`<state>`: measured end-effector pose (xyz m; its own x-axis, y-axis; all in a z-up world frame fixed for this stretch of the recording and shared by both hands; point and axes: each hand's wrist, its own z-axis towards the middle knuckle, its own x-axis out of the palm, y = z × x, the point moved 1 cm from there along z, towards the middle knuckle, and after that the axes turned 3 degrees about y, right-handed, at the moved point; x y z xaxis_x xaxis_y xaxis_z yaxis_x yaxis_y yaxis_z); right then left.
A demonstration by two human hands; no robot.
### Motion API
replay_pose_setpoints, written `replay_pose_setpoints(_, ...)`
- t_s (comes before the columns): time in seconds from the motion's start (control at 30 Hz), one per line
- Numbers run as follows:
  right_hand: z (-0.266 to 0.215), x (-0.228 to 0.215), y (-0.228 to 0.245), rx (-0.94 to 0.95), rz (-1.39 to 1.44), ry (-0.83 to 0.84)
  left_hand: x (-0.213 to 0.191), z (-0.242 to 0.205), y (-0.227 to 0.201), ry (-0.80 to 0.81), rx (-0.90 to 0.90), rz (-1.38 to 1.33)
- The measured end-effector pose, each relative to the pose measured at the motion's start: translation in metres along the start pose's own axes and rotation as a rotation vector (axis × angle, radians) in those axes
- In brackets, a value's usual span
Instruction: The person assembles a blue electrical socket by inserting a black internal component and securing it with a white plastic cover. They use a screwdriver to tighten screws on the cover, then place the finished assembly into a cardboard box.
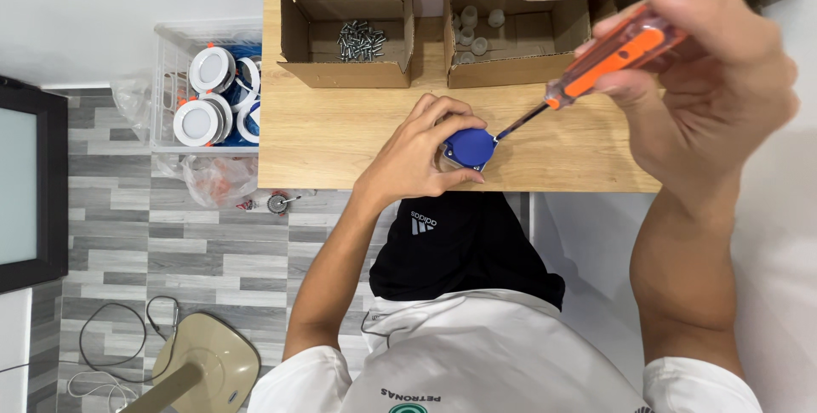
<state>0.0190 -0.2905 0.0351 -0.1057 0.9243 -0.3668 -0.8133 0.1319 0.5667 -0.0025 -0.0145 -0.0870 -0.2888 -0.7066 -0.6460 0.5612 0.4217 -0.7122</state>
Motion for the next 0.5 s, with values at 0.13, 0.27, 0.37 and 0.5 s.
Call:
replay_pose_setpoints(0.13,0.003,0.004,0.002,0.036,-0.008,0.057,0.005,-0.001,0.001,-0.056,0.010,-0.028)
replay_pose_setpoints(0.27,0.017,0.003,0.013,0.041,-0.039,0.119,0.006,-0.001,-0.001,-0.096,0.014,-0.049)
replay_pose_setpoints(0.37,0.029,-0.005,0.026,0.081,-0.023,0.269,0.010,-0.003,0.000,-0.120,0.022,-0.075)
replay_pose_setpoints(0.5,0.027,-0.013,0.016,0.091,0.009,0.273,0.010,-0.002,-0.006,-0.095,0.018,-0.193)
